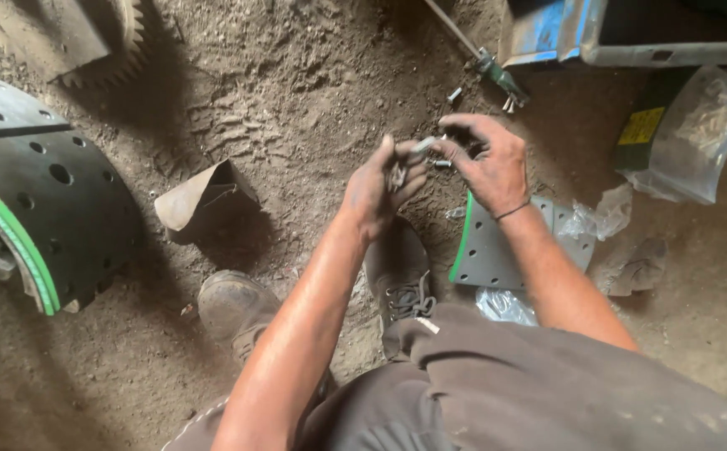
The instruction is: The person assembles curved metal parts by inserting and hammering metal pins into pre-drilled holes. They handle multiple curved metal pieces, align them, and secure them with pins using a hammer.
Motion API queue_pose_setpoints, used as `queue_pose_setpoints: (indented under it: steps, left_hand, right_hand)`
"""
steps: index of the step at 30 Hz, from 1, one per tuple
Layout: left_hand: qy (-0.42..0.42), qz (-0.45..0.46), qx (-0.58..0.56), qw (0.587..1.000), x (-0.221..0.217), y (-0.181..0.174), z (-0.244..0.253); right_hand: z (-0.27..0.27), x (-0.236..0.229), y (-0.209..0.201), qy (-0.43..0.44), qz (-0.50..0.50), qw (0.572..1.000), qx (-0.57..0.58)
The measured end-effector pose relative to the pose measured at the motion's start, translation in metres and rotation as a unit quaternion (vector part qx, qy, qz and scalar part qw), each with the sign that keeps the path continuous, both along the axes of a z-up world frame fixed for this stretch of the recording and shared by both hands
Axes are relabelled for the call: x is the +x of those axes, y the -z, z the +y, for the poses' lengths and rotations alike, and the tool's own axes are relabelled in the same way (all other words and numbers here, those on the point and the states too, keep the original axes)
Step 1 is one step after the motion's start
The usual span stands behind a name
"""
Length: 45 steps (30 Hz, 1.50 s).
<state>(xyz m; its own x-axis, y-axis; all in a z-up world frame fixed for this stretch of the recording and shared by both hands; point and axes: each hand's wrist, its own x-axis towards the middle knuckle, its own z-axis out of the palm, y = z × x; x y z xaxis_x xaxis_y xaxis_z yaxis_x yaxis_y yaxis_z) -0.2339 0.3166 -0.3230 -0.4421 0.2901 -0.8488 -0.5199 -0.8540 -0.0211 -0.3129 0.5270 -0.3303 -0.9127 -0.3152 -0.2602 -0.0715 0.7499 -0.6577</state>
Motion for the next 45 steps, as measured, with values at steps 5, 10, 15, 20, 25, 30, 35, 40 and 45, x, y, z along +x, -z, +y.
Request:
queue_pose_setpoints:
  steps: [5, 10, 15, 20, 25, 30, 35, 40, 45]
  left_hand:
    - [0.025, 0.026, -0.007, 0.999, -0.009, 0.005, -0.003]
    - [0.092, 0.043, -0.018, 0.995, 0.009, -0.006, -0.013]
    - [0.030, 0.009, -0.037, 0.999, 0.025, -0.012, -0.024]
    - [0.015, 0.037, -0.033, 0.999, 0.031, -0.021, -0.042]
    - [-0.012, 0.044, -0.028, 0.999, 0.025, -0.029, -0.039]
    - [-0.067, -0.010, -0.017, 0.998, 0.015, -0.011, -0.025]
    - [-0.083, 0.029, 0.002, 0.996, -0.004, 0.005, -0.021]
    - [0.079, 0.073, -0.044, 0.993, 0.006, -0.007, -0.026]
    - [0.023, 0.063, -0.012, 0.998, 0.020, -0.014, -0.036]
  right_hand:
    - [0.016, -0.031, 0.018, 0.059, 0.250, 0.935, 0.244]
    - [0.000, -0.051, -0.008, 0.041, 0.055, 0.981, 0.179]
    - [-0.036, -0.018, -0.013, -0.038, 0.090, 0.994, 0.053]
    - [-0.025, -0.073, 0.045, -0.069, 0.189, 0.965, 0.166]
    - [-0.032, -0.088, 0.032, -0.134, 0.118, 0.924, 0.339]
    - [-0.039, -0.036, -0.037, -0.128, 0.063, 0.990, 0.011]
    - [-0.025, -0.050, -0.015, -0.103, 0.146, 0.973, 0.148]
    - [0.013, -0.061, 0.028, -0.155, 0.164, 0.950, 0.216]
    - [0.000, -0.047, 0.030, -0.271, 0.204, 0.931, 0.136]
